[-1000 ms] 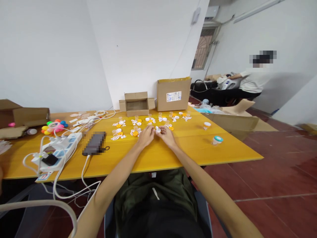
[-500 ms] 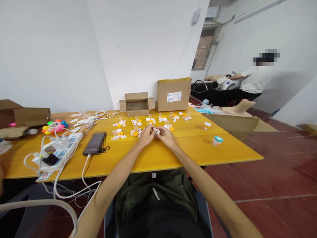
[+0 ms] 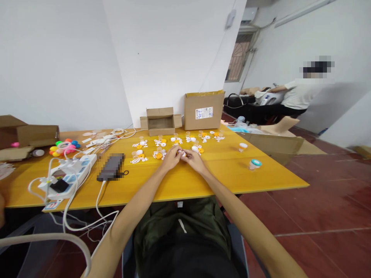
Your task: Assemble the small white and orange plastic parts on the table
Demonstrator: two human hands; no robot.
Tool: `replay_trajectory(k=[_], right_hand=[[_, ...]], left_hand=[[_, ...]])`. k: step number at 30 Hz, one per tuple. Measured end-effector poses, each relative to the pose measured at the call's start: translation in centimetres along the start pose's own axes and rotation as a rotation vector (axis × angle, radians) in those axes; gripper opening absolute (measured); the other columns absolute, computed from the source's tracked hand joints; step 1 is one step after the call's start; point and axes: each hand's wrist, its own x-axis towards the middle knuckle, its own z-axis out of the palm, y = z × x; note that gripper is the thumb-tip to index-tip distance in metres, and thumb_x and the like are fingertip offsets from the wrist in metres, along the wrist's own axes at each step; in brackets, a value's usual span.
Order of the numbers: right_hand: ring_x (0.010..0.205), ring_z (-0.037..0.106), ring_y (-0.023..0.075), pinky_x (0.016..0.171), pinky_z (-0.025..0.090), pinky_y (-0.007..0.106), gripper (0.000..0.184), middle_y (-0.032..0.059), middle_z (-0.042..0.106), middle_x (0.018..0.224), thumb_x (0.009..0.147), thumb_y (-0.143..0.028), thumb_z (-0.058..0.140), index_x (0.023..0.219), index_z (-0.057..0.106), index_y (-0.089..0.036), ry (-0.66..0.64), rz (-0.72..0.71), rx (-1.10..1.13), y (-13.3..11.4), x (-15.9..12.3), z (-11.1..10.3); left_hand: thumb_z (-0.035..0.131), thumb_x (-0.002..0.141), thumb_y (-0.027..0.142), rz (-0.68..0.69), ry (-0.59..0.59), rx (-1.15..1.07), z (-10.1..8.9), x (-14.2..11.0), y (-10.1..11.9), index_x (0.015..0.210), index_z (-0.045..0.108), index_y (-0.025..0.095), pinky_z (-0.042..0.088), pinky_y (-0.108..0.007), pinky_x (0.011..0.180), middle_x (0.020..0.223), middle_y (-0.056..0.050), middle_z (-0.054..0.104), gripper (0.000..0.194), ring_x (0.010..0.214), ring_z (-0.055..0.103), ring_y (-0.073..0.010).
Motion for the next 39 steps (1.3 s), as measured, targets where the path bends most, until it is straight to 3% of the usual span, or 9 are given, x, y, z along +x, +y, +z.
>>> replay_trajectory(k=[11, 16, 24, 30, 34, 39], right_hand=[[0.071, 0.060, 0.0204, 0.071, 0.053, 0.033, 0.015, -0.0021, 0.065, 0.071, 0.072, -0.034, 0.069, 0.079, 0.076, -0.024, -0.047, -0.038, -0.078, -0.7, -0.2, -0.3], [0.072, 0.058, 0.0200, 0.071, 0.051, 0.032, 0.015, -0.0019, 0.060, 0.069, 0.074, -0.037, 0.071, 0.079, 0.075, -0.023, -0.060, -0.055, -0.146, 0.1, -0.1, -0.6], [0.084, 0.067, 0.0226, 0.080, 0.055, 0.036, 0.027, 0.0037, 0.074, 0.091, 0.072, -0.037, 0.075, 0.095, 0.073, -0.022, -0.076, 0.012, -0.045, 0.7, 0.1, 0.0], [0.089, 0.069, 0.0225, 0.087, 0.055, 0.038, 0.028, 0.0023, 0.075, 0.090, 0.069, -0.038, 0.082, 0.088, 0.070, -0.022, -0.267, 0.029, 0.006, -0.2, -0.2, 0.3], [0.089, 0.068, 0.0226, 0.089, 0.053, 0.038, 0.028, 0.0021, 0.076, 0.089, 0.067, -0.039, 0.085, 0.084, 0.072, -0.021, -0.325, -0.009, -0.045, -1.0, -0.4, 0.3], [0.089, 0.068, 0.0223, 0.083, 0.054, 0.036, 0.035, 0.0039, 0.076, 0.093, 0.073, -0.050, 0.080, 0.091, 0.073, -0.020, -0.276, 0.045, 0.013, -1.2, -0.4, 0.2]], left_hand=[[0.047, 0.098, 0.020, 0.042, -0.041, 0.011, 0.0, 0.0, -0.1, 0.081, 0.061, 0.020, 0.048, -0.028, 0.085, 0.089, -0.003, 0.067, 0.023, 0.085, 0.060, -0.0174], [0.048, 0.097, 0.018, 0.079, 0.012, -0.014, 0.1, 0.2, -1.1, 0.078, 0.061, 0.021, 0.048, -0.028, 0.083, 0.086, -0.002, 0.066, 0.022, 0.083, 0.059, -0.0171], [0.052, 0.095, 0.021, 0.088, 0.161, -0.133, 0.1, 0.9, -2.1, 0.078, 0.060, 0.021, 0.048, -0.029, 0.079, 0.083, -0.002, 0.066, 0.019, 0.081, 0.059, -0.0175], [0.058, 0.093, 0.024, 0.026, 0.234, -0.185, 0.2, 0.8, -1.6, 0.091, 0.063, 0.021, 0.049, -0.029, 0.080, 0.089, -0.002, 0.069, 0.007, 0.081, 0.063, -0.0171], [0.062, 0.090, 0.026, -0.011, 0.247, -0.195, 0.2, 0.8, -1.4, 0.090, 0.064, 0.021, 0.049, -0.028, 0.077, 0.087, -0.001, 0.070, 0.005, 0.078, 0.063, -0.0167], [0.067, 0.087, 0.028, -0.013, 0.242, -0.205, 0.0, 0.7, -1.3, 0.089, 0.065, 0.021, 0.049, -0.027, 0.073, 0.083, 0.000, 0.070, 0.007, 0.070, 0.061, -0.0152]])
